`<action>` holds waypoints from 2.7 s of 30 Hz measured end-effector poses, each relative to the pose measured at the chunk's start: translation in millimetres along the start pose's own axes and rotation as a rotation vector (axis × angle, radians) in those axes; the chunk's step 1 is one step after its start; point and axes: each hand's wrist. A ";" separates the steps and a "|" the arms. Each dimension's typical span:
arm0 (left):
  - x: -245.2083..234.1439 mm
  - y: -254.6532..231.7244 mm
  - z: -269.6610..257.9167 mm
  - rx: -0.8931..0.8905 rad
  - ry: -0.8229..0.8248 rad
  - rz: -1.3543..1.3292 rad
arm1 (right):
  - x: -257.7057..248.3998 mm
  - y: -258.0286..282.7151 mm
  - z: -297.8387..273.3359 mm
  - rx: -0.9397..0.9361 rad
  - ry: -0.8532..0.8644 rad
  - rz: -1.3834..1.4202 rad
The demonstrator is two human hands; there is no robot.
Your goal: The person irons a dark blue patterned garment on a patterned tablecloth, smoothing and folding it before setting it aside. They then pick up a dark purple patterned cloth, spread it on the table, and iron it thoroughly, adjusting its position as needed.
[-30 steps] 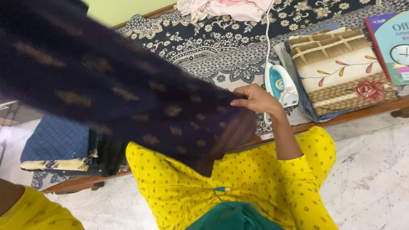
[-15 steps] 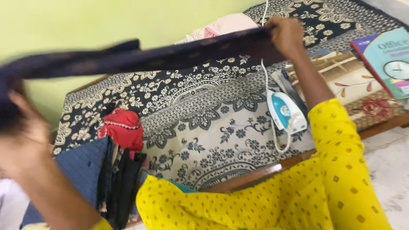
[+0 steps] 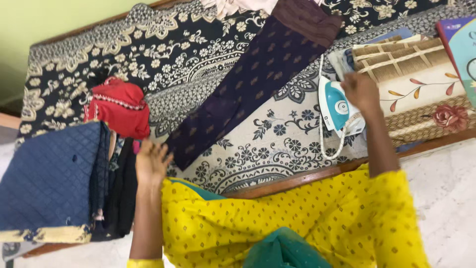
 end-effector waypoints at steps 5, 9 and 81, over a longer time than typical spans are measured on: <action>100.2 -33.8 11.4 0.157 0.259 -0.098 | 5.2 16.9 -58.4 0.039 -0.053 0.028; 134.6 -4.4 78.4 0.372 0.088 -0.006 | -3.6 36.6 -61.9 0.175 -0.042 -0.097; 139.1 -0.7 57.3 0.124 -0.039 1.638 | 162.4 233.4 63.1 -0.344 0.154 -0.030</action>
Point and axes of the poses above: each hand's wrist, its own z-axis towards the middle knuckle, its own x-axis out of the palm, y = z × x, and after that the axes turned 11 degrees about -x, right-handed
